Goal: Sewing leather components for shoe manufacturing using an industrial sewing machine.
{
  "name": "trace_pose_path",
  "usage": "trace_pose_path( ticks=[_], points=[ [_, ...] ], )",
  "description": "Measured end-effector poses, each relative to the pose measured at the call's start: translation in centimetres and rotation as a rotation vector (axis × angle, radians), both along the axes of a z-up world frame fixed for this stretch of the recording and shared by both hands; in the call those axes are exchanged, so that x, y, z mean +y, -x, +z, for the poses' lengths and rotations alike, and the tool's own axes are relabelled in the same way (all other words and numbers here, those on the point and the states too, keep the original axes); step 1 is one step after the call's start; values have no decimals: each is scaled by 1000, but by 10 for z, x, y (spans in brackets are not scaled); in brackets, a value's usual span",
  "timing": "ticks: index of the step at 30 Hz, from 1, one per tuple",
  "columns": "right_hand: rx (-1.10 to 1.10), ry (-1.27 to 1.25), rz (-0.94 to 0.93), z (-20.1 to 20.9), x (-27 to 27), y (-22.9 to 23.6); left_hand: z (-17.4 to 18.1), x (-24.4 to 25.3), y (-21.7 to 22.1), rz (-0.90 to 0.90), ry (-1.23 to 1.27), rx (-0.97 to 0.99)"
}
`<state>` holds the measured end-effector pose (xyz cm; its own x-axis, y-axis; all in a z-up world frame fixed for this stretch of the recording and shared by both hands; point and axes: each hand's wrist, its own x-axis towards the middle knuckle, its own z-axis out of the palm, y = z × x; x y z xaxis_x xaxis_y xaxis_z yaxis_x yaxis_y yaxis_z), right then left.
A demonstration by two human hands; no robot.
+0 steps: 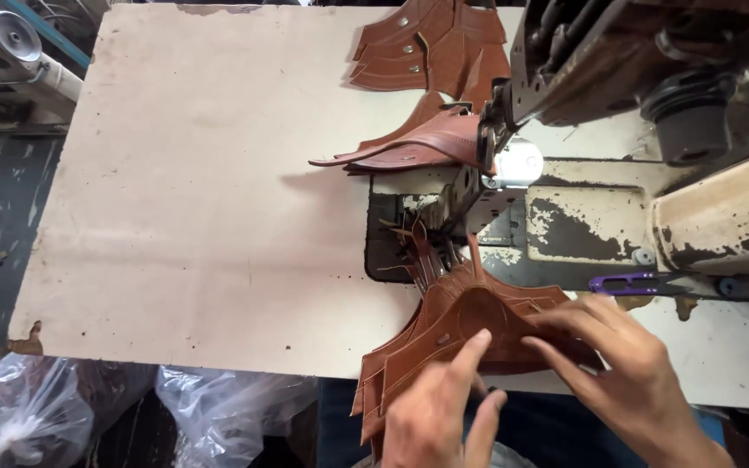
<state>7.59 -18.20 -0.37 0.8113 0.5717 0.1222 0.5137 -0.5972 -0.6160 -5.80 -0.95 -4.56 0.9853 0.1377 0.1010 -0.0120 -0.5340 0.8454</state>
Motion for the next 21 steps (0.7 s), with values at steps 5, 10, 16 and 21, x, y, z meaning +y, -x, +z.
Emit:
trace_pose_path(
  ticks=[5, 10, 16, 21],
  points=[
    [407, -499, 56, -7, 6, 14, 7, -26, -3, 17, 488, 103],
    [254, -660, -26, 38, 57, -7, 71, 16, -76, 222, 545, -296],
    [-94, -301, -6, 49, 64, -38, 67, 53, -126, 226, 526, -147],
    [-12, -260, 69, 42, 63, -42, 67, 58, -135, 107, 769, -112]
  ],
)
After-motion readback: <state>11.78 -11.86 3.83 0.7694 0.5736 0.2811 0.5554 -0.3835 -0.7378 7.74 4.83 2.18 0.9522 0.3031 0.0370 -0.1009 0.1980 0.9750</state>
